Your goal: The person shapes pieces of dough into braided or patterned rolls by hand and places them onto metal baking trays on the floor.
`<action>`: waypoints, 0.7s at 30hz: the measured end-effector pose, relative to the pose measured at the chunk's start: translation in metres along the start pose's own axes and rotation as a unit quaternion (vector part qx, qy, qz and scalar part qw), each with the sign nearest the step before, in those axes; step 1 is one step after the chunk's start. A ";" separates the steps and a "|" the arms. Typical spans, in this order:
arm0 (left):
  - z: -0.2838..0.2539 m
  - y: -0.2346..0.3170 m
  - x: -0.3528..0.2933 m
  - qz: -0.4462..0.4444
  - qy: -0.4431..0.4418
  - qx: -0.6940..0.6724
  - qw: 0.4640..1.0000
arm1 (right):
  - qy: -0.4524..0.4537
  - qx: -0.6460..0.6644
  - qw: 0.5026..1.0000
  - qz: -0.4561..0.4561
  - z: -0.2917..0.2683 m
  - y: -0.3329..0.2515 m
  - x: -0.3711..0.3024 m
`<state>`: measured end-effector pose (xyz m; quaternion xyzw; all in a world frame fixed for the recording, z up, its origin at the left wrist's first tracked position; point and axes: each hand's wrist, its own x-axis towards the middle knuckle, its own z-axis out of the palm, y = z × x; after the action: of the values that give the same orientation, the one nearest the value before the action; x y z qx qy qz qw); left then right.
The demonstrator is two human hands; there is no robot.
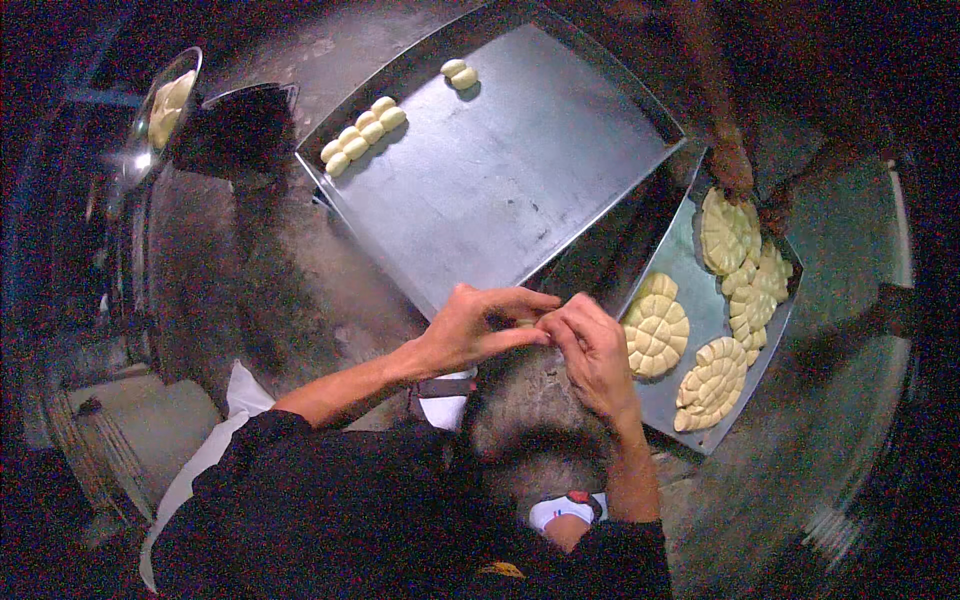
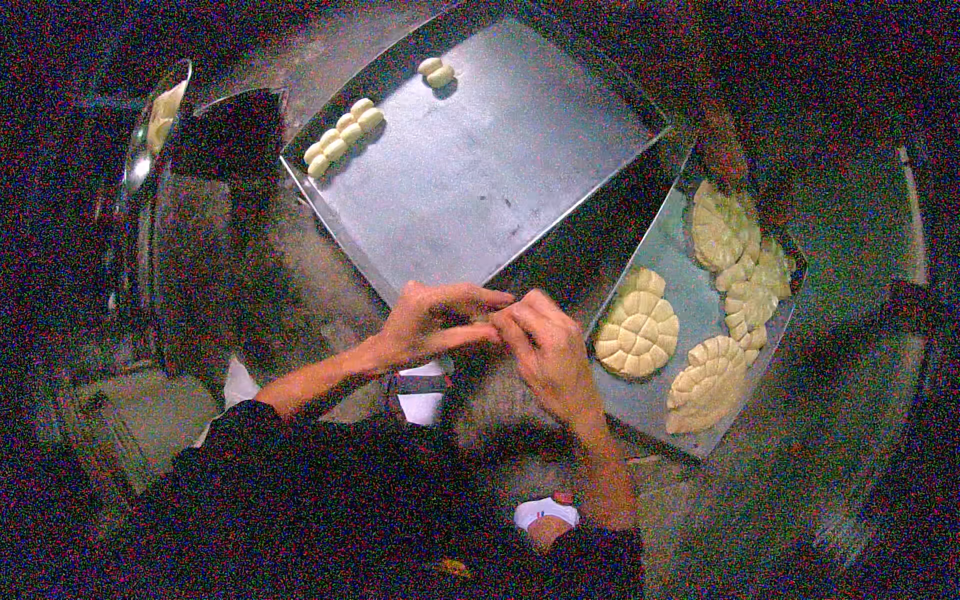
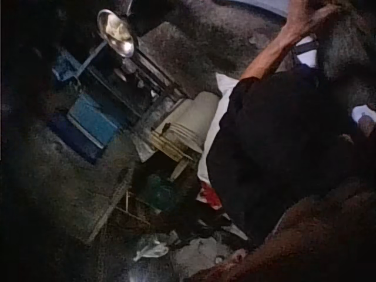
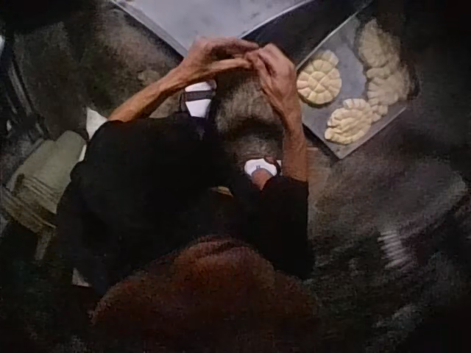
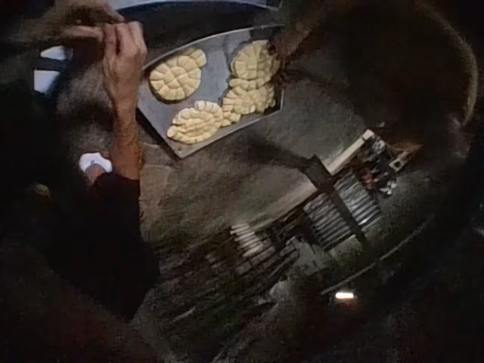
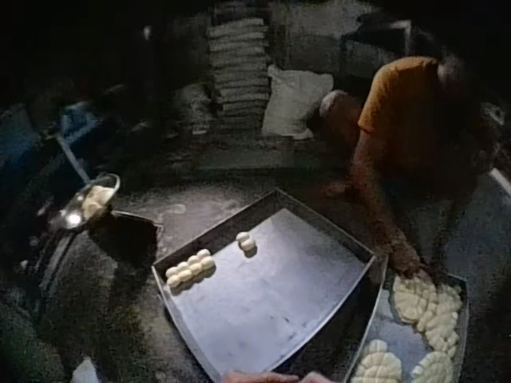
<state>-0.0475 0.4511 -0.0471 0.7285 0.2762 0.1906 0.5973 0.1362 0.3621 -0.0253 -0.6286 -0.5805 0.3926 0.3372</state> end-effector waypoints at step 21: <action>-0.069 -0.053 0.023 -0.013 0.321 0.150 0.935 | 0.161 -0.211 0.932 -0.248 0.057 0.023 0.113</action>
<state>-0.0812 0.5256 -0.0854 0.7057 0.4879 0.3633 0.3631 0.0985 0.4700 -0.0833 -0.5760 -0.7252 0.0585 0.3728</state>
